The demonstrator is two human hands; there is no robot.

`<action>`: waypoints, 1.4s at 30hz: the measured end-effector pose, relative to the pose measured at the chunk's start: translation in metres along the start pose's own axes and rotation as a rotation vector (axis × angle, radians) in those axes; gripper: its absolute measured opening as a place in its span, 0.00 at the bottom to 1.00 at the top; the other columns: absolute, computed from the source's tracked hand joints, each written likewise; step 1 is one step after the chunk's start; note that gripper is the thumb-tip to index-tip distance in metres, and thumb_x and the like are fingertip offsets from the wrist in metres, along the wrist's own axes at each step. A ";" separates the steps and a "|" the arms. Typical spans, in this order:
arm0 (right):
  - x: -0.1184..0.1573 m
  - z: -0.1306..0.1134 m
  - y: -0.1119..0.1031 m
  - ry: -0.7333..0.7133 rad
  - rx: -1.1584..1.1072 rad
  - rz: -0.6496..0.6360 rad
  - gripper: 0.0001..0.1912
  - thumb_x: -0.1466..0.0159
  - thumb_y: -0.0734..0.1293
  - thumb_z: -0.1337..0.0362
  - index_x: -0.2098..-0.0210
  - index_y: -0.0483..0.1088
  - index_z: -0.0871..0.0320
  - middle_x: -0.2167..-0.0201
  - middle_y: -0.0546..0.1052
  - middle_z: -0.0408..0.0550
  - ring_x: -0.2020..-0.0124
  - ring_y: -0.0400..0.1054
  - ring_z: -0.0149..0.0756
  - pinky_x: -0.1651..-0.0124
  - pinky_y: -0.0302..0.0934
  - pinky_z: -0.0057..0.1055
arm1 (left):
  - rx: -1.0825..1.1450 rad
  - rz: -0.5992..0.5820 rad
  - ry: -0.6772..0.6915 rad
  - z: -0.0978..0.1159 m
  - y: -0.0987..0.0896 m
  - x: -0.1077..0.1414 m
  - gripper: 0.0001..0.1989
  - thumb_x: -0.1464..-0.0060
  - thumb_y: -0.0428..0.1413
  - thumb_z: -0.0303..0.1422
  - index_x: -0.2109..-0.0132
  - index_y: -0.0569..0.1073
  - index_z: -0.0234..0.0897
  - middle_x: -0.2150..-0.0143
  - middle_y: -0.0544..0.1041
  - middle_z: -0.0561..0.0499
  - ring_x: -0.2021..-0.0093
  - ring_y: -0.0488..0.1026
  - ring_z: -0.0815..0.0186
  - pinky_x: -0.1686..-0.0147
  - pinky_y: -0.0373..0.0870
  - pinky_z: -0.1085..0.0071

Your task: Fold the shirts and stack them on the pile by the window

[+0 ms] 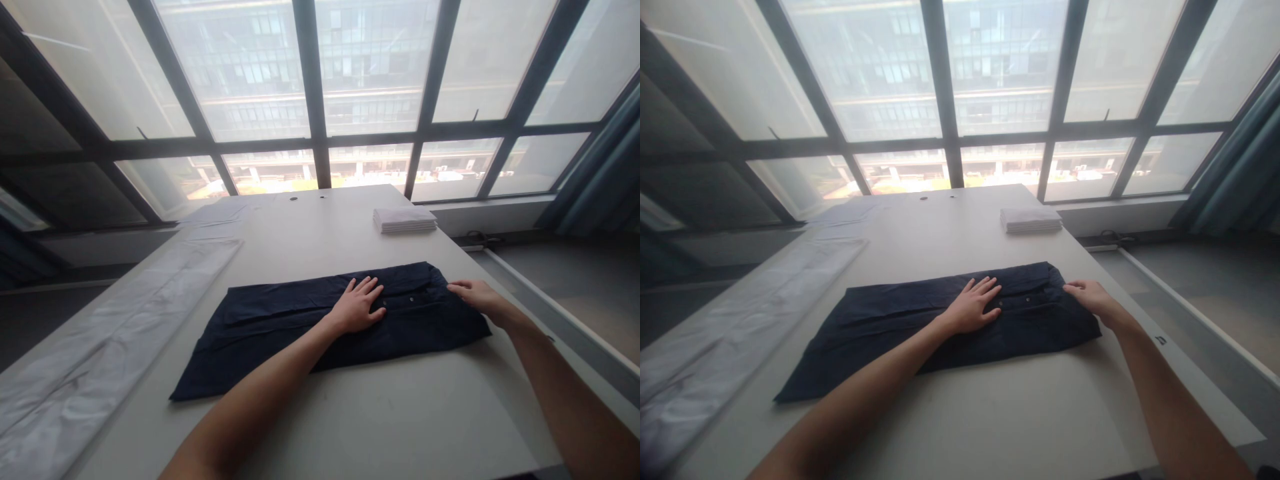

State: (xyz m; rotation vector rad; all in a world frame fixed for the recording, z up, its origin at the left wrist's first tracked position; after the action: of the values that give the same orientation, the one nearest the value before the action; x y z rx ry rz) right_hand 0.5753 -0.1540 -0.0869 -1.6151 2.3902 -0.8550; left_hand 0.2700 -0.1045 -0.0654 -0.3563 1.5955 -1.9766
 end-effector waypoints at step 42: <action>0.075 -0.149 0.131 -0.770 0.070 0.026 0.23 0.30 0.59 0.56 0.41 0.71 0.58 0.40 0.71 0.57 0.37 0.63 0.47 0.33 0.56 0.49 | 1.829 0.169 -0.764 -0.086 0.015 0.003 0.09 0.36 0.52 0.29 0.57 0.76 0.29 0.67 0.81 0.44 0.70 0.78 0.62 0.64 0.77 0.68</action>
State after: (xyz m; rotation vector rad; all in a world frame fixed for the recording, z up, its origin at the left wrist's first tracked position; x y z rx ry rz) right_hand 0.3773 -0.1294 -0.0165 -1.5065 1.8027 -0.2235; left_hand 0.2250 -0.0387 -0.1017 -0.1183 -0.7900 -1.9307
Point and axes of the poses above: each hand's wrist, its own x-axis away from the middle knuckle, its own y-axis out of the palm, z = x × y, the point moved 10 cm from there along -x, towards the middle knuckle
